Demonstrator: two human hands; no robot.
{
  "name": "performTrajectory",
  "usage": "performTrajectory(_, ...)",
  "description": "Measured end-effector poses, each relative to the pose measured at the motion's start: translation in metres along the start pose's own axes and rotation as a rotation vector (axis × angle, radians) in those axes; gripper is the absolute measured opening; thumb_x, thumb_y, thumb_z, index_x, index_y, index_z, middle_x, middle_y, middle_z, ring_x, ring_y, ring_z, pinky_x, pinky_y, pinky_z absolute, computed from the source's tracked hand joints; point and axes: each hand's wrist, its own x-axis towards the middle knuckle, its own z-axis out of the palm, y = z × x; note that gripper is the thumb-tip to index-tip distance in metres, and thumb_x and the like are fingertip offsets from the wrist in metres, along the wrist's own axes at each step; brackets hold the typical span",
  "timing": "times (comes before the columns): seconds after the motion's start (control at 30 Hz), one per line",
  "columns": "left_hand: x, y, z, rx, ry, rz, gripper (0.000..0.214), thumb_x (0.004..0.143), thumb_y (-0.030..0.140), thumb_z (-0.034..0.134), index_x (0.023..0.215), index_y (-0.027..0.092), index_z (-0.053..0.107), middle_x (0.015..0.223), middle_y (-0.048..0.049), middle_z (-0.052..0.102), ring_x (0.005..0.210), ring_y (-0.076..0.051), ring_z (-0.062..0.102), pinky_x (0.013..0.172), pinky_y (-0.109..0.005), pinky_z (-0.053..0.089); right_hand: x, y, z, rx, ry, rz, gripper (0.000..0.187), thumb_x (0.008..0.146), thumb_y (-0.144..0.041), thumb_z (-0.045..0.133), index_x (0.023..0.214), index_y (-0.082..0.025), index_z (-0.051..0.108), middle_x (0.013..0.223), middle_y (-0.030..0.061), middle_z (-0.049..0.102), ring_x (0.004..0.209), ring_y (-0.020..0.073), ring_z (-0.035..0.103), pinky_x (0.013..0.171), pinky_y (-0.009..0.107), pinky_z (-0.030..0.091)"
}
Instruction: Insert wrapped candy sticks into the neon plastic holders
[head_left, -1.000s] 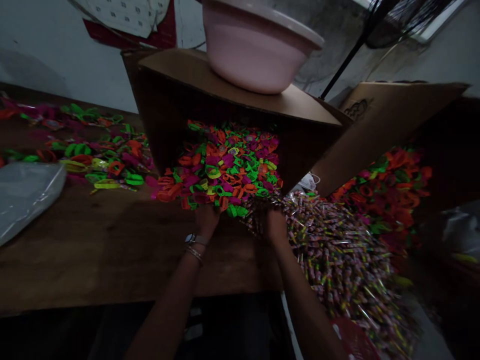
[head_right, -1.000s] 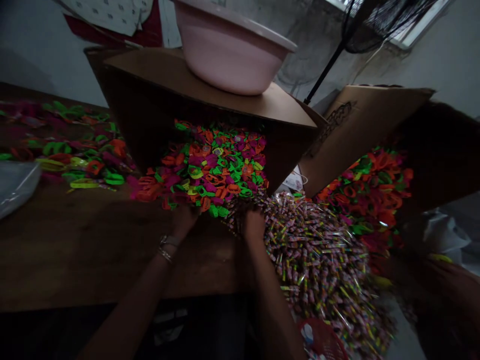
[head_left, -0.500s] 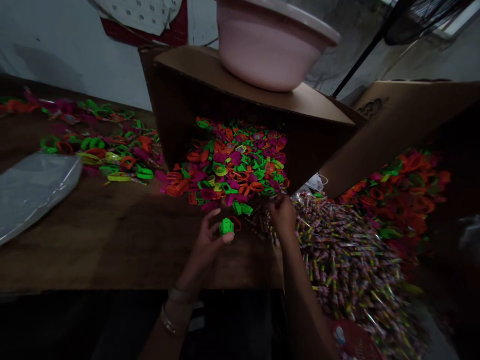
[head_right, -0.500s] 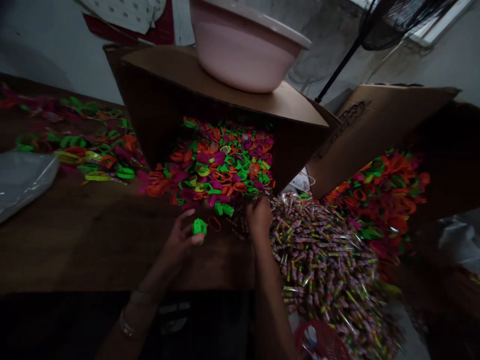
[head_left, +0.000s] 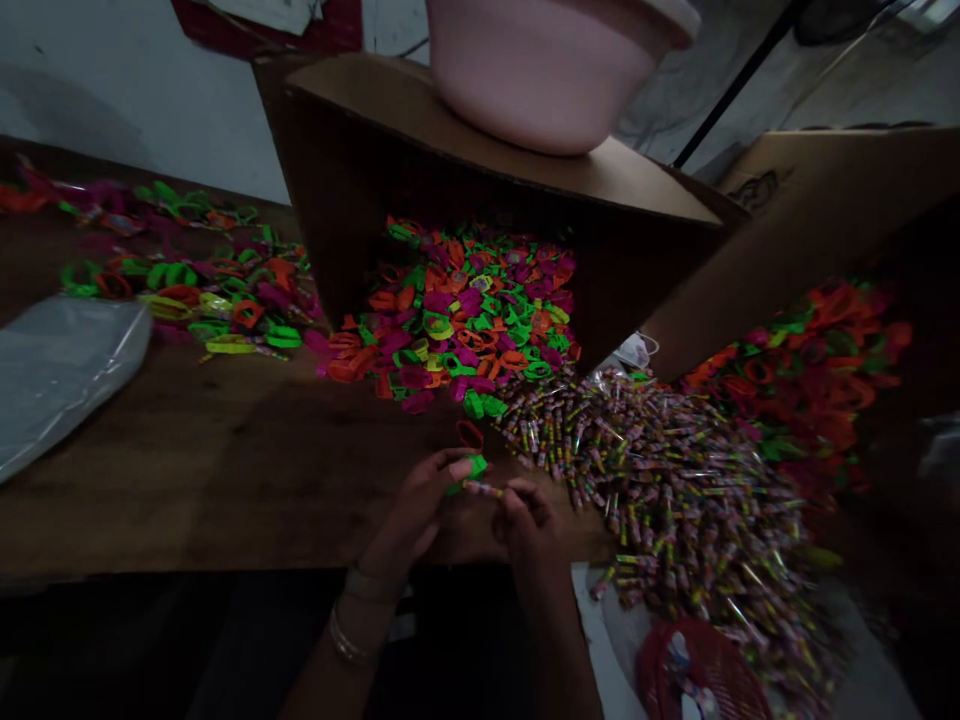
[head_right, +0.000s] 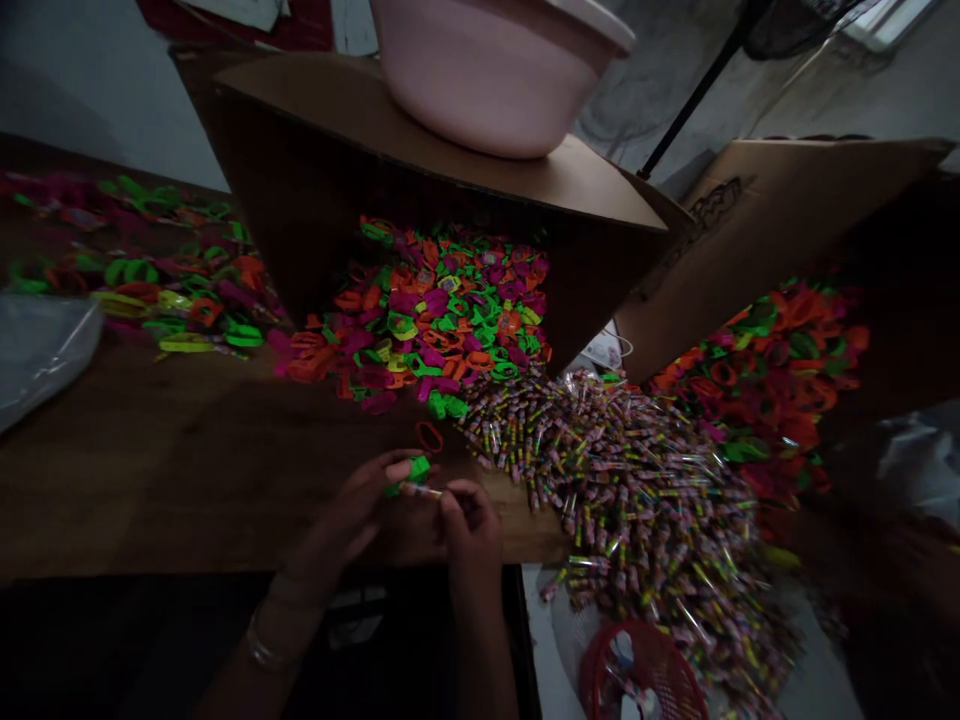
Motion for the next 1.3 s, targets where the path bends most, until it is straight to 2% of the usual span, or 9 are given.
performTrajectory(0.07, -0.001, -0.001, 0.000, -0.023, -0.044, -0.010, 0.028, 0.066, 0.029, 0.074, 0.086, 0.015, 0.060, 0.086, -0.0044, 0.069, 0.082, -0.015, 0.064, 0.078, -0.025, 0.048, 0.004, -0.011, -0.003, 0.050, 0.024, -0.025, 0.025, 0.067, -0.038, 0.072, 0.074, -0.018, 0.059, 0.051, -0.0084, 0.045, 0.043, 0.0056, 0.038, 0.042, 0.018, 0.032)
performTrajectory(0.17, -0.002, -0.001, -0.002, -0.023, -0.138, -0.003, 0.033, 0.067, 0.029, 0.074, 0.093, 0.018, 0.057, 0.087, -0.0017, 0.067, 0.084, -0.015, 0.063, 0.079, -0.029, 0.049, 0.007, -0.021, -0.006, 0.066, 0.029, -0.088, 0.023, 0.068, -0.038, 0.071, 0.074, -0.018, 0.061, 0.054, -0.0076, 0.044, 0.046, 0.0055, 0.037, 0.043, 0.018, 0.032)
performTrajectory(0.3, -0.005, 0.006, -0.005, 0.215, -0.252, 0.096, 0.045, 0.066, 0.026, 0.074, 0.108, 0.021, 0.058, 0.095, -0.0013, 0.064, 0.090, -0.017, 0.060, 0.079, -0.029, 0.049, 0.004, -0.019, -0.007, 0.002, 0.082, -0.162, 0.024, 0.070, -0.040, 0.071, 0.080, -0.019, 0.065, 0.060, -0.0054, 0.050, 0.048, 0.0060, 0.040, 0.045, 0.018, 0.033)
performTrajectory(0.4, -0.007, 0.012, -0.008, 0.523, -0.232, 0.206, 0.033, 0.064, 0.025, 0.074, 0.095, 0.019, 0.063, 0.089, -0.0005, 0.063, 0.086, -0.016, 0.058, 0.076, -0.026, 0.046, 0.000, -0.018, -0.006, -0.038, 0.105, -0.164, 0.026, 0.070, -0.040, 0.071, 0.082, -0.018, 0.065, 0.062, -0.0044, 0.051, 0.051, 0.0066, 0.042, 0.046, 0.019, 0.034)
performTrajectory(0.53, -0.010, 0.014, -0.008, 0.725, -0.173, 0.282, 0.023, 0.063, 0.020, 0.067, 0.082, 0.019, 0.053, 0.073, 0.0055, 0.052, 0.063, -0.011, 0.051, 0.058, -0.021, 0.041, -0.002, -0.021, -0.004, -0.002, 0.037, -0.121, 0.026, 0.073, -0.042, 0.070, 0.080, -0.018, 0.064, 0.056, -0.0061, 0.046, 0.048, 0.0063, 0.039, 0.045, 0.019, 0.033)
performTrajectory(0.77, -0.010, 0.014, 0.000, 1.095, -0.074, 0.507, 0.009, 0.072, 0.019, 0.061, 0.073, 0.018, 0.053, 0.067, 0.0042, 0.053, 0.065, -0.013, 0.050, 0.060, -0.023, 0.035, 0.000, -0.020, 0.001, 0.031, 0.005, -0.059, 0.029, 0.069, -0.044, 0.072, 0.080, -0.018, 0.064, 0.054, -0.0068, 0.045, 0.046, 0.0062, 0.038, 0.043, 0.019, 0.030)
performTrajectory(0.9, -0.008, 0.011, -0.001, 1.142, -0.097, 0.565, 0.013, 0.069, 0.011, 0.059, 0.076, 0.019, 0.052, 0.074, 0.0028, 0.055, 0.070, -0.014, 0.052, 0.063, -0.023, 0.037, 0.003, -0.015, -0.003, 0.039, -0.004, -0.035, 0.030, 0.069, -0.045, 0.073, 0.079, -0.018, 0.064, 0.052, -0.0073, 0.043, 0.045, 0.0062, 0.036, 0.043, 0.019, 0.028)
performTrajectory(1.03, -0.008, 0.009, -0.001, 1.153, -0.105, 0.538, 0.016, 0.069, 0.014, 0.062, 0.081, 0.019, 0.052, 0.079, 0.0015, 0.056, 0.074, -0.015, 0.052, 0.065, -0.024, 0.038, 0.006, -0.014, -0.006, -0.001, -0.013, -0.025, 0.031, 0.069, -0.046, 0.072, 0.080, -0.018, 0.063, 0.052, -0.0074, 0.043, 0.045, 0.0066, 0.036, 0.044, 0.020, 0.029)
performTrajectory(1.3, -0.009, 0.014, -0.002, 0.988, -0.169, 0.454, 0.020, 0.084, 0.037, 0.050, 0.083, 0.018, 0.057, 0.080, -0.0010, 0.059, 0.077, -0.017, 0.055, 0.072, -0.027, 0.042, 0.004, -0.016, -0.001, -0.264, 0.114, -0.249, 0.024, 0.071, -0.041, 0.066, 0.081, -0.018, 0.064, 0.065, -0.0028, 0.054, 0.054, 0.0099, 0.042, 0.051, 0.023, 0.035)
